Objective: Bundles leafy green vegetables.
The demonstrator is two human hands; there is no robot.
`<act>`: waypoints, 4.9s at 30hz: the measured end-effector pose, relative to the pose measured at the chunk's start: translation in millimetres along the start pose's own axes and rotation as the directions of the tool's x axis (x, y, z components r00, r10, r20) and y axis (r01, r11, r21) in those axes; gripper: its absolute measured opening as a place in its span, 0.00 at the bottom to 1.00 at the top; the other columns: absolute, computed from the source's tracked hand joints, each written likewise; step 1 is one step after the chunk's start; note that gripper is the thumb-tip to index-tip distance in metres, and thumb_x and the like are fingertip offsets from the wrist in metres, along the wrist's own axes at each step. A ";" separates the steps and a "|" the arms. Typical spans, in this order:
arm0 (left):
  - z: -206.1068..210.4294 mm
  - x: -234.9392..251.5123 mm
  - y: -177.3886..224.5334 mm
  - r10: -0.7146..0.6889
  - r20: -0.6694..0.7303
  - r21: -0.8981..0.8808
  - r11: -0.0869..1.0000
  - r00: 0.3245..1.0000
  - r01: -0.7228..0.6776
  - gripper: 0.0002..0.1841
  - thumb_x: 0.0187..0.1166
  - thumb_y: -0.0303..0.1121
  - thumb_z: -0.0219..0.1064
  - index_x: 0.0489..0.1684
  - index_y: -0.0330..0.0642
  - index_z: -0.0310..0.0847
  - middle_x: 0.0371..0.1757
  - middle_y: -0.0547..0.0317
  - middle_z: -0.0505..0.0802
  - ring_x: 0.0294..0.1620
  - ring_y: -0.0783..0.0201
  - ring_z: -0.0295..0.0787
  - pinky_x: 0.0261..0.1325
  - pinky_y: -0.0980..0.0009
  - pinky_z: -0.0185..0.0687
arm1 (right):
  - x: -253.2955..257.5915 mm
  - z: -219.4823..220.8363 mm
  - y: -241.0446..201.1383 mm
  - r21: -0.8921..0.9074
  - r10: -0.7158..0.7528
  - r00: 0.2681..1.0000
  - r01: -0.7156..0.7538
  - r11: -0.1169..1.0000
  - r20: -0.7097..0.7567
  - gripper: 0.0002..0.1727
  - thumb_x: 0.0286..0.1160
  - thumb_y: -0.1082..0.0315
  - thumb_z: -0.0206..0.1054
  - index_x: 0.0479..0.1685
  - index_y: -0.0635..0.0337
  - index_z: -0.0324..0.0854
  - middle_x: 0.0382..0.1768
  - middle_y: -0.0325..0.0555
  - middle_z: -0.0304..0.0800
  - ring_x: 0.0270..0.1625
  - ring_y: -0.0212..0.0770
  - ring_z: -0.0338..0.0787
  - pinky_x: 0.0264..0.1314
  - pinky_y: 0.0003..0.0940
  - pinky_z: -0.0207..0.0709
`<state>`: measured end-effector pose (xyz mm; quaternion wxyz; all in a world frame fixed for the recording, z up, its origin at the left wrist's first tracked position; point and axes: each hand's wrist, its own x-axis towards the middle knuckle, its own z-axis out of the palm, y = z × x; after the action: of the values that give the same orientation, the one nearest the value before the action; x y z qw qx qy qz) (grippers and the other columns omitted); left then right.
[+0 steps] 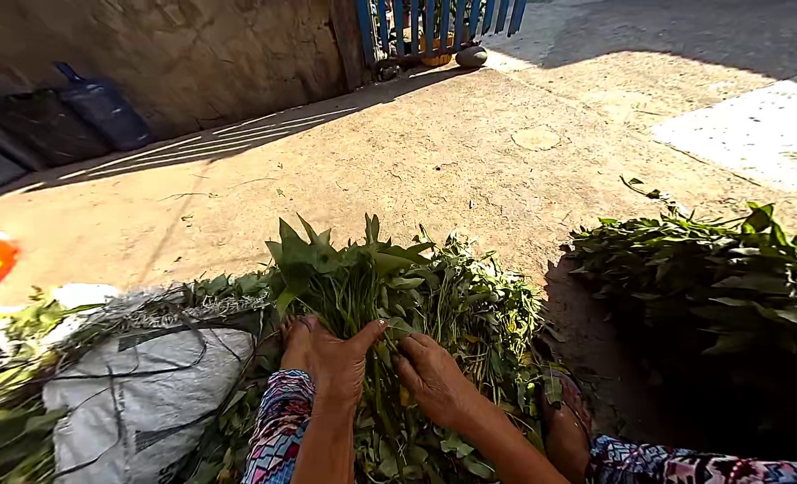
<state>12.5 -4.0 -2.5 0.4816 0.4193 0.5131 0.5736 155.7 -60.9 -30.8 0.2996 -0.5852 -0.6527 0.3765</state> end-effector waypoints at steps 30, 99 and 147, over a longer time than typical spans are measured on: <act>-32.3 23.9 14.2 -0.063 -0.279 -0.087 0.995 0.958 0.039 0.27 0.58 0.07 0.71 0.60 0.23 0.69 0.32 0.35 0.93 0.28 0.45 0.95 0.32 0.55 0.96 | 105.8 17.9 163.5 0.044 0.673 0.675 -0.695 0.717 -0.304 0.20 0.90 0.63 0.51 0.71 0.65 0.75 0.62 0.63 0.88 0.68 0.59 0.88 0.71 0.57 0.78; -39.9 27.6 3.4 0.161 -0.246 0.194 0.974 0.956 -0.114 0.30 0.50 0.11 0.79 0.57 0.29 0.76 0.32 0.48 0.93 0.28 0.58 0.94 0.33 0.64 0.94 | -9.9 65.8 69.8 -0.161 0.187 0.818 -0.118 0.980 0.544 0.18 0.79 0.61 0.69 0.55 0.67 0.89 0.52 0.67 0.90 0.60 0.65 0.89 0.66 0.68 0.77; -8.7 12.3 -3.7 -0.128 0.136 -0.018 0.991 0.982 0.132 0.34 0.44 0.10 0.82 0.59 0.25 0.77 0.45 0.39 0.94 0.45 0.51 0.97 0.49 0.58 0.97 | 10.7 25.1 16.0 0.845 0.342 0.930 -0.290 0.449 0.137 0.15 0.81 0.58 0.69 0.49 0.62 0.85 0.34 0.42 0.88 0.36 0.34 0.86 0.42 0.30 0.82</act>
<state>2.2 6.5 -7.5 0.5571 0.4159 0.4979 0.5184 141.9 -53.3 -58.3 0.4895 -0.4818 -0.2540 0.6810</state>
